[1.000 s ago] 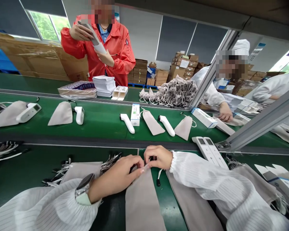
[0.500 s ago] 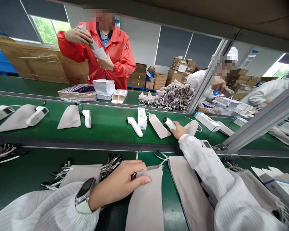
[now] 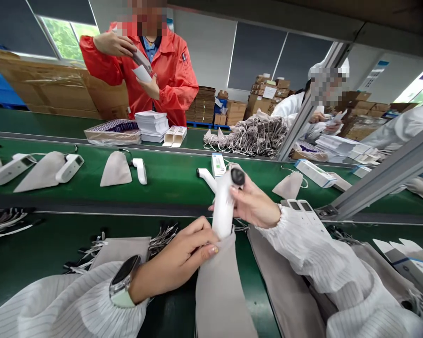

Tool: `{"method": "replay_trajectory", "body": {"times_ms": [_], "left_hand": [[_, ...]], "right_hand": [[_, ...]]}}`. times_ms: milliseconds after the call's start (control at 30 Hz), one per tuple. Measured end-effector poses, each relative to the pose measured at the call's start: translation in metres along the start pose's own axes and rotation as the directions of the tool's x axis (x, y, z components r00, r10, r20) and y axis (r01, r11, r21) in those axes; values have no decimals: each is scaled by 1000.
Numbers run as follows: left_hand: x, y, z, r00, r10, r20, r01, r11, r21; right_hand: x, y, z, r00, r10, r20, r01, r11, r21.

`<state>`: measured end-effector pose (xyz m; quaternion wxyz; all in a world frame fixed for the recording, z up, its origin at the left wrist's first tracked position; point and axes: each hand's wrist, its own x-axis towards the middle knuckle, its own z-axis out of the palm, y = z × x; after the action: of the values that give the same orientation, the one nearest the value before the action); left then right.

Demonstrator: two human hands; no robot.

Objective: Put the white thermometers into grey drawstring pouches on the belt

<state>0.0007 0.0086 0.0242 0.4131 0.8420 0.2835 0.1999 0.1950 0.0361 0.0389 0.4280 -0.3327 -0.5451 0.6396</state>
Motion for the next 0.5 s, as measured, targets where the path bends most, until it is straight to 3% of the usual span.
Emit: {"method": "replay_trajectory", "body": {"times_ms": [100,200,300,400,500], "left_hand": [[2,-8,-3,960,-4,-280,10,1000,20],[5,-11,-8,896,-27,-444,38,999,16],[7,-9,-11,876,-74,-478,75,997,-17],[8,-5,-11,786,-169,-594,92,983,-159],[9,-3,-8,716,-329,-616,96,920,-379]], "right_hand": [[-4,16,9,976,103,189,-39,947,-318],[-12,30,26,926,155,344,81,808,-583],[-17,41,41,920,236,313,4,793,-609],[-18,51,45,934,286,216,-128,829,-545],[-18,57,45,955,159,251,10,827,-563]]}}
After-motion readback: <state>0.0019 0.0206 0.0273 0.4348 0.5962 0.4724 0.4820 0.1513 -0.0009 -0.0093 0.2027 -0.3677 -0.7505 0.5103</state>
